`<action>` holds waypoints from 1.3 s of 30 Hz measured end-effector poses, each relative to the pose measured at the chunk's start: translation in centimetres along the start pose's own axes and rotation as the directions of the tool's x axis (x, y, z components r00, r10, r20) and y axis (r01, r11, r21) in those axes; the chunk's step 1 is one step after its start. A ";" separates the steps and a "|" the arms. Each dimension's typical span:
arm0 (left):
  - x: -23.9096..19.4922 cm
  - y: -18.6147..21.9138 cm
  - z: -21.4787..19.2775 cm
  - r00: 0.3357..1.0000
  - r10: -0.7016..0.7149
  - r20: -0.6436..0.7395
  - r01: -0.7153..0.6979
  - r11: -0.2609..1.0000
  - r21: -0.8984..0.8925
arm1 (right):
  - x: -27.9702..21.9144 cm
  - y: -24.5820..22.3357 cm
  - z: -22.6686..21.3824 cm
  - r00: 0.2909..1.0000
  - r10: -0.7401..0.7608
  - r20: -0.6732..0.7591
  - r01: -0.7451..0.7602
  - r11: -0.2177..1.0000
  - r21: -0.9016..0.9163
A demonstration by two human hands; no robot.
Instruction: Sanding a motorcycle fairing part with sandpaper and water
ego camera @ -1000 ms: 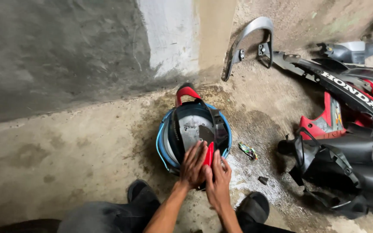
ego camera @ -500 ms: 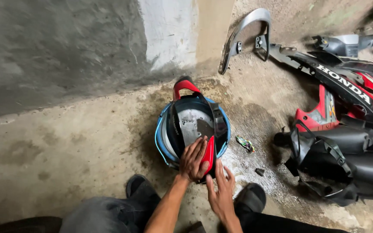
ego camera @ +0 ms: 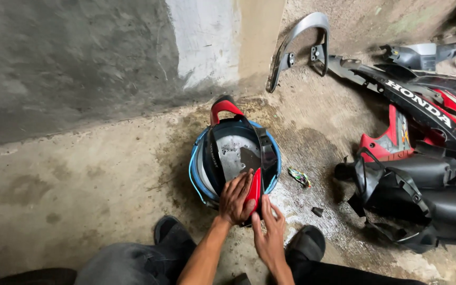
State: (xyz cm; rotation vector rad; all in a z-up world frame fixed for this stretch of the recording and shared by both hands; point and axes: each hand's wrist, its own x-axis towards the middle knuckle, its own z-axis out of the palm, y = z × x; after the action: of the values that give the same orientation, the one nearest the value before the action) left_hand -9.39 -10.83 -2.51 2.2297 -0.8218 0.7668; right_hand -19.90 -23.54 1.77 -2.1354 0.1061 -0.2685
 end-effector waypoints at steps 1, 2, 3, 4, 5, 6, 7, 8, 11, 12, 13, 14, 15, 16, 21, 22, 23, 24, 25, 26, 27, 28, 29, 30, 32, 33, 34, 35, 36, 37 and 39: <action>-0.4 0.3 0.0 1.000 0.002 0.000 -0.002 1.000 0.001 | 1.3 0.8 0.4 1.000 -0.001 -0.002 0.001 1.000 0.001; -0.4 0.1 -0.1 1.000 0.007 0.026 -0.008 0.999 0.031 | 3.1 1.4 1.0 0.999 -0.042 -0.016 0.042 0.999 -0.018; -0.4 0.0 -0.2 0.999 0.011 0.053 -0.014 0.998 0.062 | 4.9 2.0 1.6 0.996 -0.083 -0.030 0.082 0.996 -0.037; -0.3 0.1 -0.3 0.999 0.013 0.049 -0.017 0.998 0.064 | 5.8 1.4 1.5 0.996 -0.087 -0.032 0.085 0.996 -0.037; -0.1 0.2 -0.3 0.999 0.000 0.047 -0.004 0.996 0.094 | 6.7 0.7 1.4 0.998 -0.051 -0.041 0.052 0.998 0.026; 0.1 0.4 -0.3 0.999 -0.016 0.043 0.011 0.992 0.123 | 7.8 0.0 1.2 0.999 -0.015 -0.045 0.019 0.996 0.087; 0.0 0.1 -0.1 0.999 -0.016 0.038 0.011 0.992 0.124 | 7.0 -0.4 0.9 0.999 -0.020 -0.046 0.024 0.996 0.086; -0.3 -0.1 0.0 0.999 -0.001 0.037 -0.002 0.995 0.097 | 6.0 -0.9 0.5 1.000 0.020 -0.014 -0.019 0.997 0.075; -0.5 -0.1 0.2 0.999 0.001 0.038 -0.003 0.999 0.038 | 2.1 0.0 0.3 1.000 -0.022 -0.020 0.022 0.999 0.023; -0.5 0.0 0.2 0.999 -0.009 0.038 0.009 1.000 0.008 | 0.6 0.6 0.3 0.993 -0.109 -0.053 0.108 0.994 -0.021; -0.7 -0.1 0.2 0.999 -0.012 0.040 0.012 1.000 0.007 | 0.7 0.8 0.5 0.993 -0.107 -0.050 0.106 0.994 -0.021; -0.7 -0.1 0.3 0.999 -0.009 0.045 0.008 1.000 0.020 | 0.9 1.2 0.7 0.992 -0.117 -0.048 0.115 0.992 -0.047; -0.8 -0.1 0.4 0.999 -0.006 0.049 0.004 0.999 0.033 | 1.0 1.4 0.9 0.991 -0.128 -0.046 0.124 0.990 -0.073; -0.7 0.1 0.3 0.999 -0.002 0.047 0.000 0.999 0.036 | 2.3 1.3 0.9 0.990 -0.131 -0.048 0.128 0.989 -0.071; -0.7 0.4 0.1 0.996 -0.065 0.066 0.060 0.995 0.076 | 7.7 -0.3 1.1 0.993 -0.111 -0.045 0.111 0.994 -0.015; -1.1 -0.1 0.5 0.996 -0.068 0.064 0.064 0.995 0.074 | 6.9 -0.3 1.0 0.993 -0.111 -0.043 0.111 0.994 -0.018; -1.5 -0.6 1.0 0.999 -0.032 0.025 0.031 0.998 0.053 | 6.1 -0.3 0.9 0.994 -0.102 -0.026 0.102 0.995 -0.018; -2.2 -1.0 1.5 1.000 0.002 -0.011 -0.002 1.000 0.030 | 5.1 -0.2 0.9 0.996 -0.087 -0.010 0.087 0.996 -0.017; -2.1 -0.8 1.5 1.000 -0.003 -0.008 0.003 1.000 0.025 | 3.4 0.4 0.7 0.997 -0.082 -0.007 0.082 0.996 -0.021; -1.9 -0.7 1.3 1.000 0.011 -0.017 -0.011 1.000 0.006 | 1.8 0.9 0.6 0.995 -0.099 -0.020 0.098 0.995 -0.029; -1.7 -0.6 1.1 0.999 0.024 -0.025 -0.024 1.000 -0.014 | 0.1 1.4 0.5 0.993 -0.116 -0.033 0.114 0.993 -0.037; -1.8 -0.5 1.1 1.000 0.020 -0.023 -0.021 1.000 -0.017 | 0.3 1.6 0.6 0.993 -0.111 -0.031 0.110 0.993 -0.039; -1.9 -0.3 1.1 1.000 0.015 -0.018 -0.016 1.000 -0.018 | 0.4 1.8 0.7 0.994 -0.102 -0.040 0.100 0.993 -0.064; -1.6 -0.7 1.1 1.000 0.019 -0.017 -0.019 1.000 -0.012 | 1.0 1.9 1.0 0.993 -0.102 -0.055 0.097 0.992 -0.085; -1.9 -0.8 1.0 1.000 0.019 0.018 -0.019 1.000 -0.011 | 4.3 0.8 1.1 0.997 -0.067 -0.040 0.065 0.997 -0.044; -1.9 -0.8 0.9 0.998 0.013 0.054 -0.012 1.000 -0.011 | 6.1 0.2 1.0 0.999 -0.030 -0.019 0.030 1.000 -0.006; -1.8 -0.6 0.6 0.999 0.016 0.052 -0.016 1.000 -0.006 | 6.7 -0.1 1.1 0.999 -0.035 -0.020 0.035 0.999 -0.002; -1.6 -0.3 0.2 0.998 -0.008 0.061 0.009 1.000 -0.016 | 7.4 -0.3 1.2 0.998 -0.051 -0.045 0.052 0.999 0.011; -1.3 0.1 0.1 0.997 -0.035 0.068 0.037 0.999 -0.028 | 8.2 -0.5 1.1 0.995 -0.068 -0.068 0.069 0.997 0.020; -0.8 -0.4 0.3 0.997 -0.034 0.063 0.036 0.999 -0.025 | 7.6 -0.5 1.1 0.995 -0.074 -0.068 0.076 0.997 0.020; -1.2 -0.4 0.5 0.999 0.041 0.001 -0.041 0.999 0.033 | 4.9 -0.2 0.8 0.998 -0.060 -0.036 0.060 0.998 0.002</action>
State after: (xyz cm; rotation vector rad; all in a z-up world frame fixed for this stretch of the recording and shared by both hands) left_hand -9.68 -10.55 -3.84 2.2488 -0.8631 0.8044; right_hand -14.93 -23.73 2.24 -2.1330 0.0623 -0.3417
